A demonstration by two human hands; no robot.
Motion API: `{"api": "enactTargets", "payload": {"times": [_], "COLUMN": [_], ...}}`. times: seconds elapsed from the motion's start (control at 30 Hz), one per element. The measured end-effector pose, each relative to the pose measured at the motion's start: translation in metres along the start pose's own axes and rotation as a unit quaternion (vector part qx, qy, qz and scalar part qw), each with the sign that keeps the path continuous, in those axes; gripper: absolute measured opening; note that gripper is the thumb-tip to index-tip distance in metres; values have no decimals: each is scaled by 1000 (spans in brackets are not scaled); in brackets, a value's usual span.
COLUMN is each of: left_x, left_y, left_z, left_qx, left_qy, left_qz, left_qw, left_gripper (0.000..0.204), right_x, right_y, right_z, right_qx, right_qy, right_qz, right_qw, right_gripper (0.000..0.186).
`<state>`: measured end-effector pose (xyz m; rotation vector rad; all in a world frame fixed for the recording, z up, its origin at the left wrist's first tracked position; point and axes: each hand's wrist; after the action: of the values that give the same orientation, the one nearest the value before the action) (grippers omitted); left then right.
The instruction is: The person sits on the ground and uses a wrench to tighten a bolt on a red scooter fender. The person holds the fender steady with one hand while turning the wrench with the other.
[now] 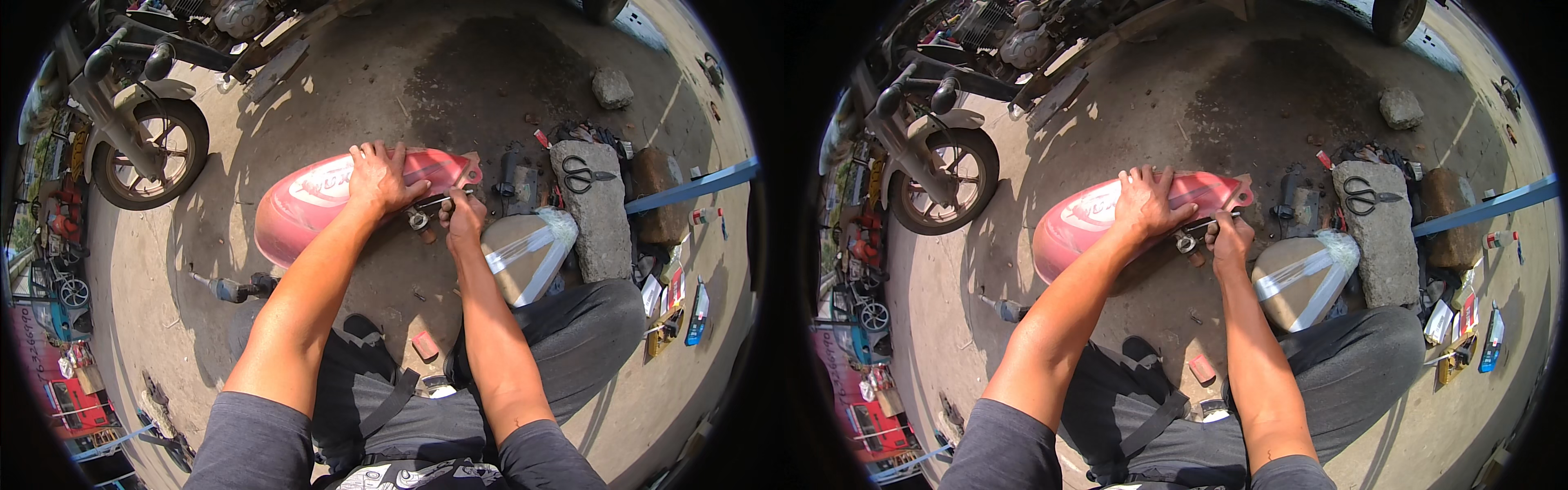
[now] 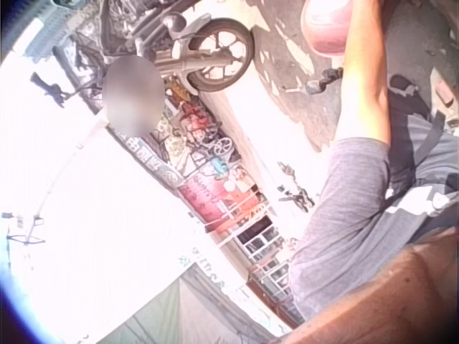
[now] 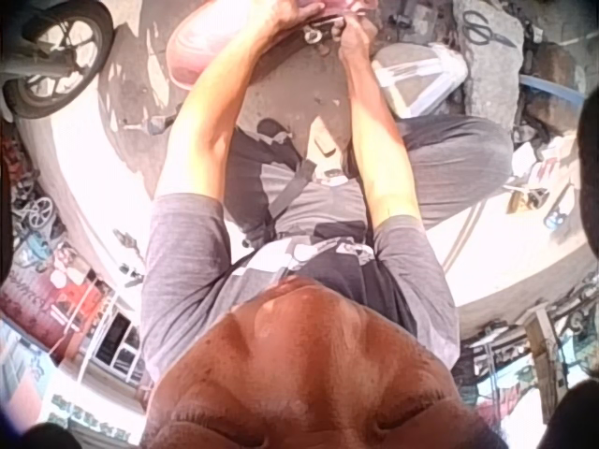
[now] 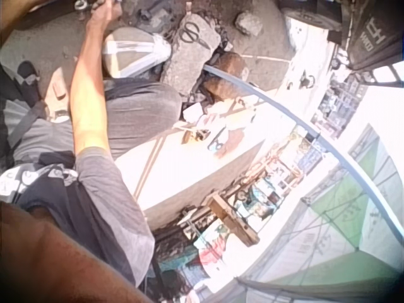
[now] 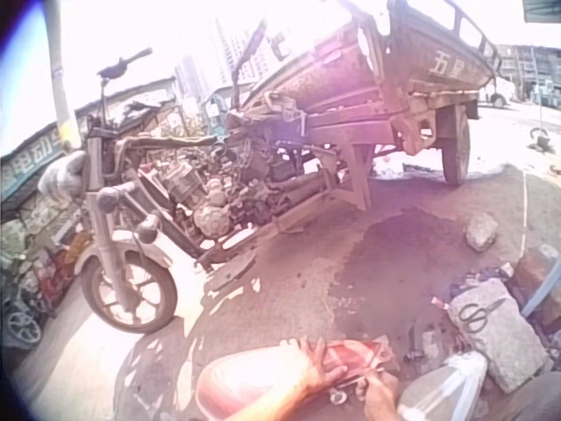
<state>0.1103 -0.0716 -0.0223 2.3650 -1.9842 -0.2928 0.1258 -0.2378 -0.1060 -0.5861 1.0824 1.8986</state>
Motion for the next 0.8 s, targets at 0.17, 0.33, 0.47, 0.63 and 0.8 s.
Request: {"api": "enactTargets", "payload": {"times": [0.17, 0.33, 0.47, 0.63, 0.8], "left_x": [-3, -4, -2, 0, -2], "left_y": [-2, -3, -1, 0, -2], "left_z": [8, 8, 4, 1, 5], "left_qx": [20, 19, 19, 6, -9], "left_qy": [-5, 6, 3, 1, 10], "left_qz": [5, 6, 6, 0, 0], "left_qw": [1000, 1000, 1000, 1000, 1000], "left_gripper": [87, 87, 87, 88, 93], "right_x": [1, -4, -6, -7, -6], "right_y": [7, 23, 7, 6, 7], "right_z": [10, 23, 11, 5, 8], "right_qx": [-117, -128, -29, -45, -5], "right_qy": [245, 357, 243, 105, 32], "right_qz": [-211, -364, -221, -128, -46], "right_qw": [939, 851, 944, 985, 998], "right_gripper": [18, 15, 25, 25, 20]}}
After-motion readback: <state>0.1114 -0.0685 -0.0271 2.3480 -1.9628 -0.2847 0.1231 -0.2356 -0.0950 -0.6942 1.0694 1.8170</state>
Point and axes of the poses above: each hand's wrist, its own y-axis away from the middle knuckle, its own z-axis out of the palm, x = y × z, and after that the axes turned 8 degrees about -x, right-handed
